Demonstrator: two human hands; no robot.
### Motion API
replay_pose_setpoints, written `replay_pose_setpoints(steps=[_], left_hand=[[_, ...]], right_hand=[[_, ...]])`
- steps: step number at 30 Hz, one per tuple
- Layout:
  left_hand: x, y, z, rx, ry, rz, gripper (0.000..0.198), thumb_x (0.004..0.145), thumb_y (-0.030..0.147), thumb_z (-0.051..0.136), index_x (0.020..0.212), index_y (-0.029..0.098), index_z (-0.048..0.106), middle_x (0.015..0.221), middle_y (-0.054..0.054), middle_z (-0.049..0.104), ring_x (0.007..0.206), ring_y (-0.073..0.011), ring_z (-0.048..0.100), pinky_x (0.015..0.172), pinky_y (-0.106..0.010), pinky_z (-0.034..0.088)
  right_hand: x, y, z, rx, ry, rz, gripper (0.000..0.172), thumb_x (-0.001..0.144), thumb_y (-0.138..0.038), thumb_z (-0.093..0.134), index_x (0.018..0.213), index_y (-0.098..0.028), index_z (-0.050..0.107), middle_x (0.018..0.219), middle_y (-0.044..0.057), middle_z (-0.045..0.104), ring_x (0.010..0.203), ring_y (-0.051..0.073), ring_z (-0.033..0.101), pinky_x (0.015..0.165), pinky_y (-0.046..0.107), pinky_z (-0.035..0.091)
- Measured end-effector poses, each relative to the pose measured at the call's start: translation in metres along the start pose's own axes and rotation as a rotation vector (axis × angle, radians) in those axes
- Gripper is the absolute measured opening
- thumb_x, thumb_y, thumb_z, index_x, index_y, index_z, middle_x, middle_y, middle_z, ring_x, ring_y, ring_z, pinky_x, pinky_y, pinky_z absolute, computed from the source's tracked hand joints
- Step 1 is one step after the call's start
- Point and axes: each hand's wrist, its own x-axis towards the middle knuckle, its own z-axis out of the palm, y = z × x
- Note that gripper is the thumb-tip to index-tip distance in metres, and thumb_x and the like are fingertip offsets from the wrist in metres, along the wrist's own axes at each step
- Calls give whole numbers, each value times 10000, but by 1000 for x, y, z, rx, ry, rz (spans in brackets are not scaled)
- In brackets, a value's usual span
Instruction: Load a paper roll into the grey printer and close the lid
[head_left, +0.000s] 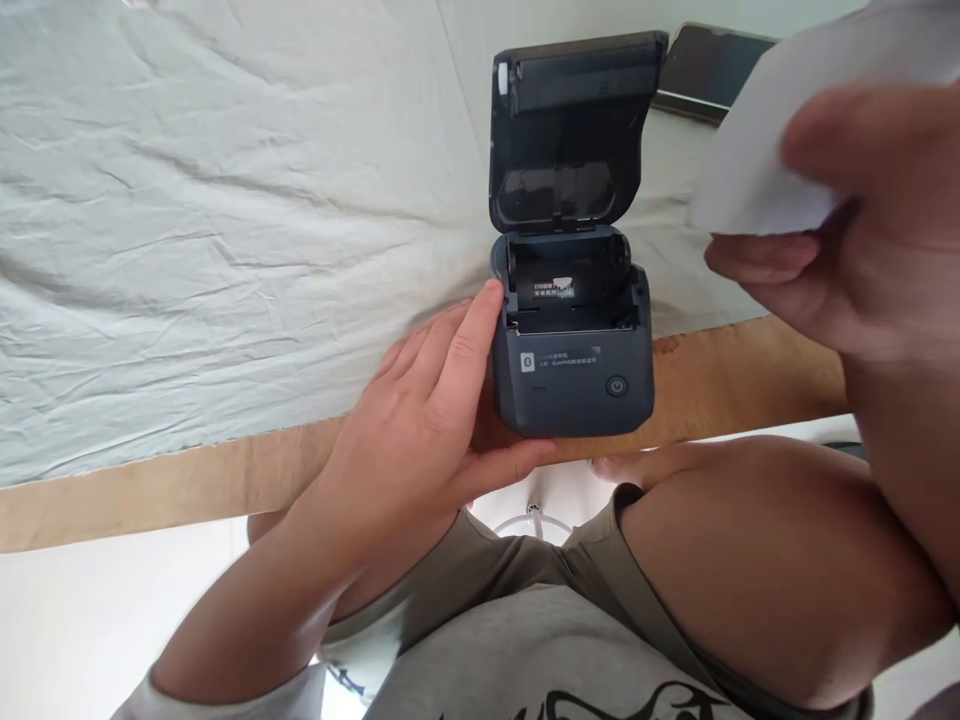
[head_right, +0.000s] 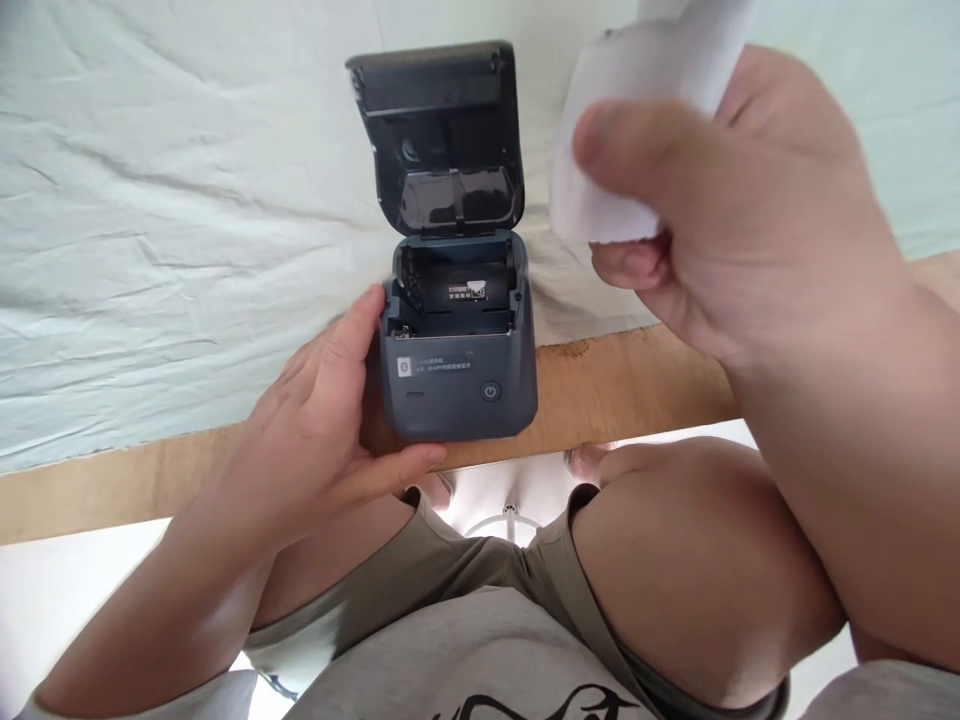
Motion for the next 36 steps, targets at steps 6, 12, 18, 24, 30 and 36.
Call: replay_pose_setpoints(steps=[6,12,18,24,30,36], left_hand=[[1,4,-3,-39,-7,-29,963,1125,782,700,1858,261,354,1772,-177,665,1619,-427,685,1316,-590,623],[-2,3,-13,-458,300,-215,376,1160,527,773,1496,375,701,1462,-28,802,1421,-290,777,1139,-464,715],[0,-6,-14,-615,370,-244,199,1084,394,879,1258,333,805,1253,-31,826,1232,-240,817,928,-365,731],[9,9,-18,-619,369,-367,173,1027,324,904,1028,311,731,1058,10,782,992,-174,773,841,-345,688],[10,19,-24,-444,71,-250,602,1217,362,607,695,247,329,563,62,366,513,-116,328,475,-346,282],[8,20,-26,-225,-184,-219,673,1268,499,399,655,253,528,603,21,628,565,-141,560,586,-326,442]], right_hand=[[-5,24,1,-285,-45,-204,825,938,-985,714,805,-177,610,690,-29,550,633,40,504,646,321,385],[-2,30,-3,-420,83,-193,900,884,-1117,567,1172,-281,739,933,-34,686,890,136,685,802,456,481],[-4,21,3,-539,49,-218,640,1071,-887,598,1380,-336,702,1317,-37,768,1063,129,732,903,446,562],[-6,22,5,-648,65,-181,503,1066,-368,720,1557,-388,614,1418,-2,773,922,116,650,898,426,595],[4,30,0,-629,-106,-108,674,993,-314,757,1610,-385,496,1108,21,780,856,190,709,749,384,540],[-2,26,3,-572,-90,-131,747,946,-385,786,1631,-356,490,1498,98,728,1073,237,753,938,492,601]])
